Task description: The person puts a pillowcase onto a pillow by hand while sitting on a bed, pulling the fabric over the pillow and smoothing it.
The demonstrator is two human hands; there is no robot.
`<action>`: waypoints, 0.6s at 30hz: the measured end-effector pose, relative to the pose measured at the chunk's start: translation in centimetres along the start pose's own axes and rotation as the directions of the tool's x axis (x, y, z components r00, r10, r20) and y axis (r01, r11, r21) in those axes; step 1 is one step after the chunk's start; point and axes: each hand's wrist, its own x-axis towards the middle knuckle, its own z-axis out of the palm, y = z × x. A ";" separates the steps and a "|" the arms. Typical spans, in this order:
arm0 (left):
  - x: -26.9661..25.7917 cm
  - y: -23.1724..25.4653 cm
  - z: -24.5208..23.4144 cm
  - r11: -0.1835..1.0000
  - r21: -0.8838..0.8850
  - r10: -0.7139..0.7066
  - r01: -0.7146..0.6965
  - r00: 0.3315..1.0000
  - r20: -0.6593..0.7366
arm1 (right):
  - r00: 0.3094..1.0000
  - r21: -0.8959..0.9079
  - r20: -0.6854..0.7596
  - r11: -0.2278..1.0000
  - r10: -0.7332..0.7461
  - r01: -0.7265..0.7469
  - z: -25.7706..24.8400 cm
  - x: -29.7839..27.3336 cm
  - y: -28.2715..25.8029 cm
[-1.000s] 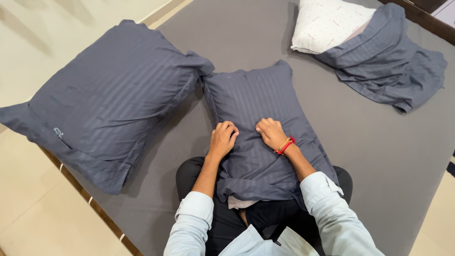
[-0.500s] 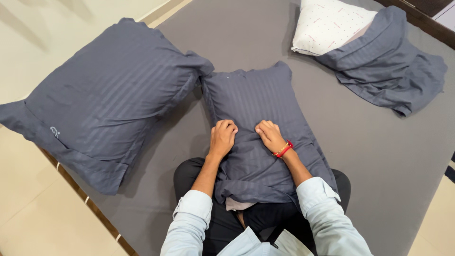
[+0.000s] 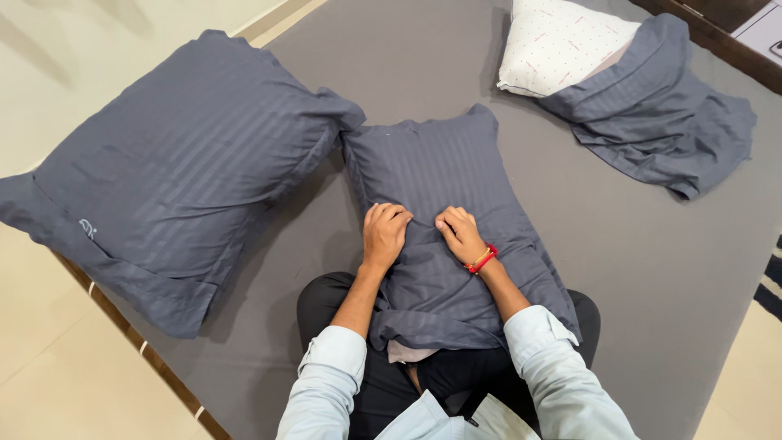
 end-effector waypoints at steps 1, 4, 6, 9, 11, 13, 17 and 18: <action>0.0 0.0 0.0 1.000 -0.013 -0.019 0.019 1.000 -0.009 | 0.999 -0.013 -0.036 1.000 -0.009 0.009 0.0 0.1 -0.1; -0.1 0.0 0.0 0.996 -0.049 -0.076 0.075 0.997 -0.007 | 0.992 -0.062 -0.118 0.998 -0.038 0.031 0.2 0.2 -0.9; -0.2 -0.1 0.2 0.993 -0.085 -0.086 0.086 0.996 0.005 | 0.989 -0.116 -0.138 0.992 -0.060 0.044 0.0 0.4 -1.8; -0.4 -0.6 0.6 0.980 -0.173 -0.083 0.096 0.994 0.076 | 0.972 -0.194 -0.145 0.969 -0.185 0.156 -0.9 0.6 -3.6; -0.7 -0.7 0.9 0.957 -0.248 -0.103 0.151 0.975 0.196 | 0.976 -0.221 -0.102 0.961 -0.191 0.165 -1.3 1.1 -4.2; -0.6 -0.9 0.9 0.951 -0.262 -0.108 0.165 0.970 0.218 | 0.982 -0.258 -0.073 0.955 -0.173 0.149 -1.1 1.4 -4.0; -0.2 -0.4 0.0 0.966 -0.186 -0.139 0.181 0.966 0.216 | 0.989 -0.222 -0.088 0.970 -0.118 0.096 -0.1 1.7 -2.1; -0.1 -0.4 -0.4 0.976 -0.144 -0.136 0.165 0.972 0.191 | 0.988 -0.178 -0.107 0.980 -0.107 0.087 0.2 1.7 -1.7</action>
